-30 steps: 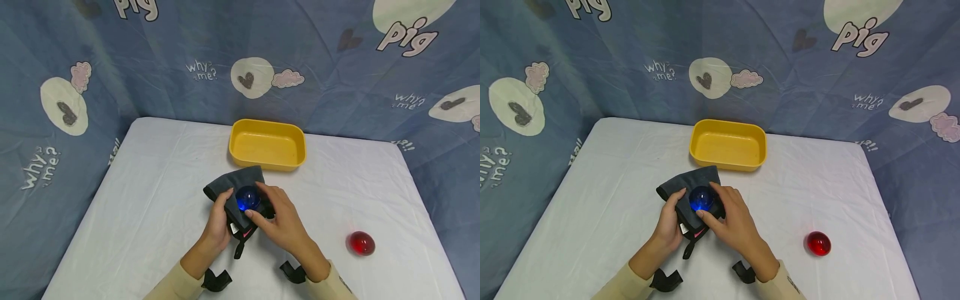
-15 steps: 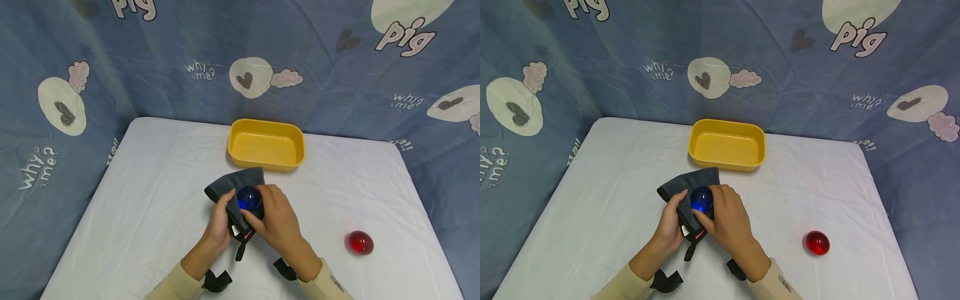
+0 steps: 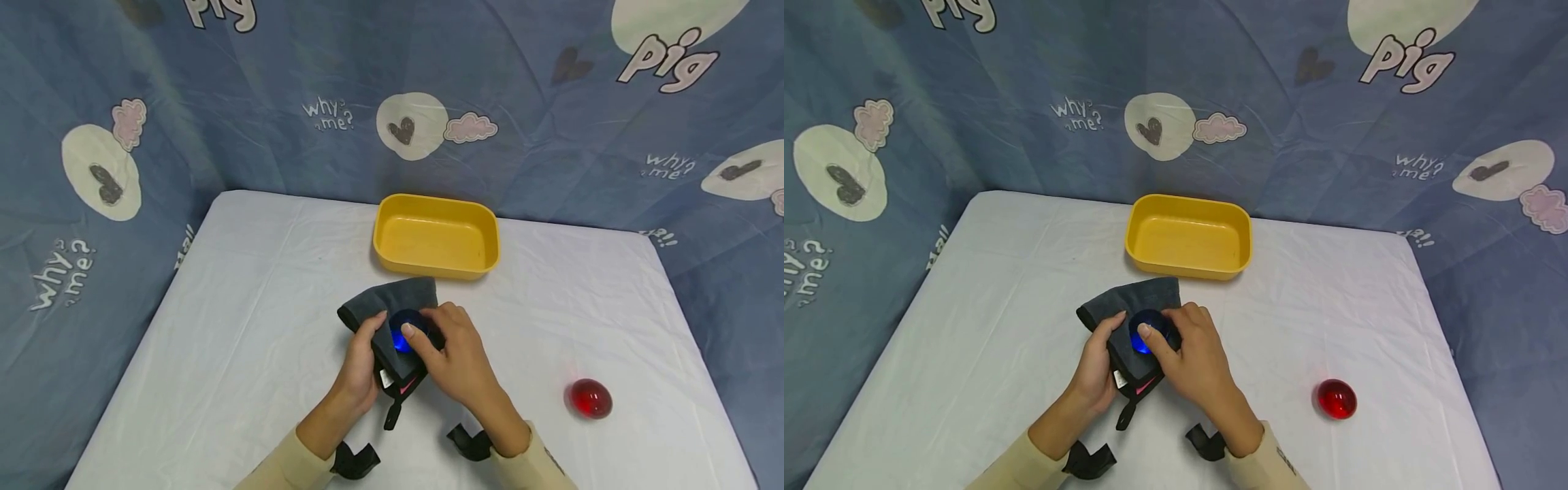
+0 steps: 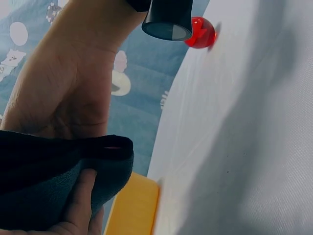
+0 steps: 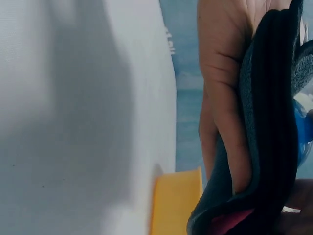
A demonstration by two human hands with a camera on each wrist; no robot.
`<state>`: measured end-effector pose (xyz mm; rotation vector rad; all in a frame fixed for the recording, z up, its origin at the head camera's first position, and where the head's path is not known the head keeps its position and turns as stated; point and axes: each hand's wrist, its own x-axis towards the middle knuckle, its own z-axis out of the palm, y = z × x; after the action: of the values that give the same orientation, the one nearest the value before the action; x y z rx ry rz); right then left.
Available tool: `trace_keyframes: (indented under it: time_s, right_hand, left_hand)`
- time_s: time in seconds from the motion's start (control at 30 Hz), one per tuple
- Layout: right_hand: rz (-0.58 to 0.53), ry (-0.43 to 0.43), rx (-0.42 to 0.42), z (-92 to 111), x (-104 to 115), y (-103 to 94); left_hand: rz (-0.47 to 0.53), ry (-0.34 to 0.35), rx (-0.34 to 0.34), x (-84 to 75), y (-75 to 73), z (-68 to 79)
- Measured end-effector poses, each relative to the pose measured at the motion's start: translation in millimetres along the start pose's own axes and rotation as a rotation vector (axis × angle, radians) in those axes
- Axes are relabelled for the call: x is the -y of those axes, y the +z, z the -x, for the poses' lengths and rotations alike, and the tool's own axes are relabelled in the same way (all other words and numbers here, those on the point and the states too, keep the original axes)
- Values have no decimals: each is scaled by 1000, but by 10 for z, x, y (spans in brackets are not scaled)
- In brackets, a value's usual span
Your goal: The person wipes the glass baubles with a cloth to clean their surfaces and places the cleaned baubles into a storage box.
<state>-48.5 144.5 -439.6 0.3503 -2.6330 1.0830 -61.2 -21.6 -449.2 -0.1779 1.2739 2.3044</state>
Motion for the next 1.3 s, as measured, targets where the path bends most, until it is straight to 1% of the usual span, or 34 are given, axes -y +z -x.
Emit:
trace_keyframes:
  time_s: [0.1, 0.17, 0.23, 0.27, 0.37, 0.47, 0.63, 0.7, 0.77, 0.87, 1.0, 1.13, 1.23, 1.3]
  right_hand:
    - [-6, 12, 17, 13, -18, -2]
    - [1, -8, 16, 33, -19, -7]
    - [14, -61, 3, 56, -10, -12]
    - [29, -104, -9, 67, -5, -11]
    - [110, -241, -55, 82, 11, 5]
    - [188, -332, -94, 84, 12, 43]
    - [215, -363, -127, 86, 8, 102]
    - [216, -357, -137, 78, 13, 115]
    - [209, -334, -138, 63, 22, 118]
    - [185, -279, -120, 39, 32, 110]
    - [123, -196, -94, 20, 34, 91]
    - [70, -116, -67, 20, 35, 78]
    - [75, -62, -30, 32, 42, 79]
    - [94, -46, -8, 46, 54, 77]
  left_hand:
    - [1, 1, 1, -5, 9, -8]
    - [1, 2, -11, -12, 8, -11]
    - [1, 2, -26, -26, 7, -15]
    - [4, 3, -33, -34, 6, -15]
    - [3, 4, -50, -54, 4, -21]
    - [-7, 9, -57, -64, 1, -26]
    - [-35, 14, -56, -56, -13, -16]
    - [-35, 18, -44, -52, -11, -12]
    - [-34, 21, -30, -47, -8, -9]
    - [-39, 26, -36, -42, 2, -3]
    - [-53, 29, -46, -44, 6, 4]
    - [-45, 12, -22, -46, 5, 13]
    - [-41, -8, -13, -35, 0, 23]
    - [-46, -10, -19, -27, -1, 28]
